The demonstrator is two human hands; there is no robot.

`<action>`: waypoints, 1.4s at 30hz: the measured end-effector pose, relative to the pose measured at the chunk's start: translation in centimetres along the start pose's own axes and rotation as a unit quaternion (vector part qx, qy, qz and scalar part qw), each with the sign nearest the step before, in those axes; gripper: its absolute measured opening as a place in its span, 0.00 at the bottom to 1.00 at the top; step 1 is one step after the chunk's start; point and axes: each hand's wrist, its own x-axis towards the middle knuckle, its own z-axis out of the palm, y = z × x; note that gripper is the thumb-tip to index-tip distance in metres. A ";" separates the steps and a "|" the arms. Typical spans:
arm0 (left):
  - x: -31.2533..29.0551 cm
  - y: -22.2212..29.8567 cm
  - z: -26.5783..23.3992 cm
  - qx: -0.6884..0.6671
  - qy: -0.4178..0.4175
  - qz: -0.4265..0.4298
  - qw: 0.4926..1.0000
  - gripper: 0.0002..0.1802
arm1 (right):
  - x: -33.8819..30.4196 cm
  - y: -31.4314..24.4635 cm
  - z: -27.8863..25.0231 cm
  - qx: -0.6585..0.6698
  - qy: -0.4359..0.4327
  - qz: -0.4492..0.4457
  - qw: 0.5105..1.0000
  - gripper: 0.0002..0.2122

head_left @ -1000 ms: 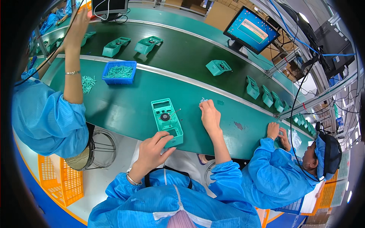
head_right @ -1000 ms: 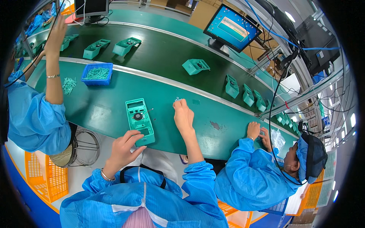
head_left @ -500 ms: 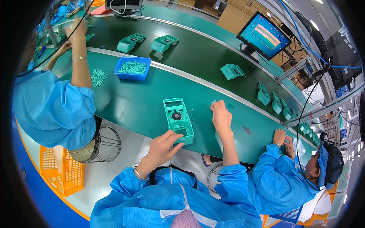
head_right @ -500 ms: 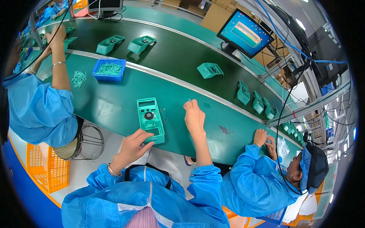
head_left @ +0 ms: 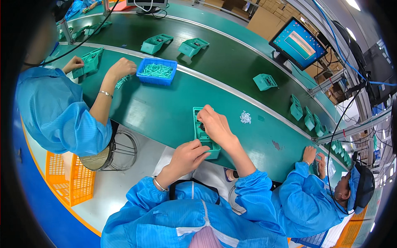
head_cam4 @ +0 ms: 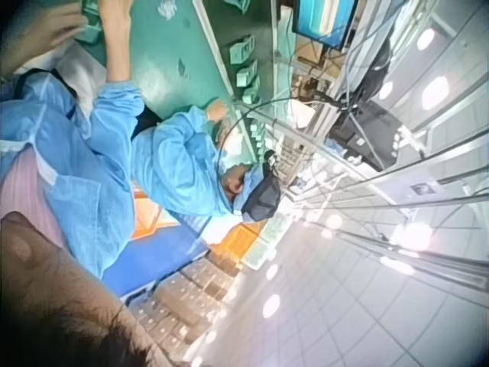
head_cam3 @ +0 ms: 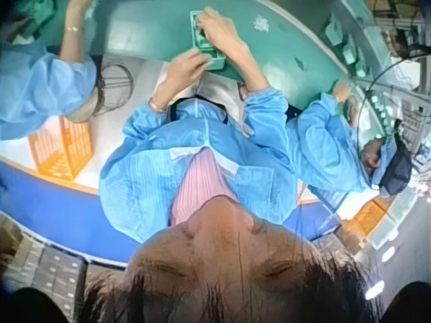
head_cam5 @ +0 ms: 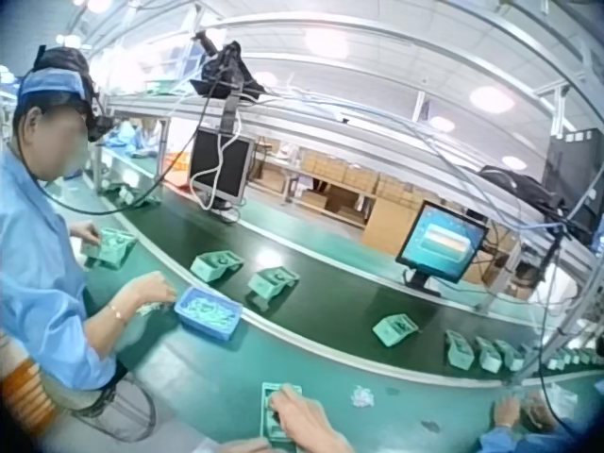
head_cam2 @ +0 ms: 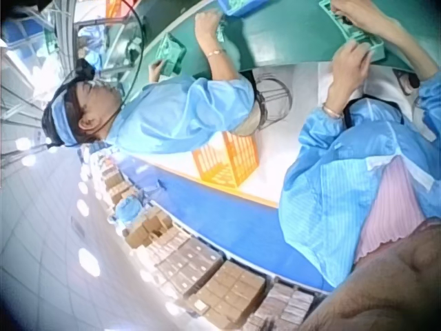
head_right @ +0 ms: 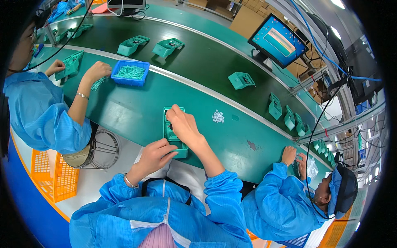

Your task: The person assembles green electronic meter casings by hand, inserting internal components, pins, and circuit boards into each casing.

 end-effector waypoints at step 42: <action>0.0 -0.8 -0.9 -0.029 -0.027 -0.021 0.999 0.08 | -9.2 5.4 -4.3 0.149 0.274 0.162 0.936 0.13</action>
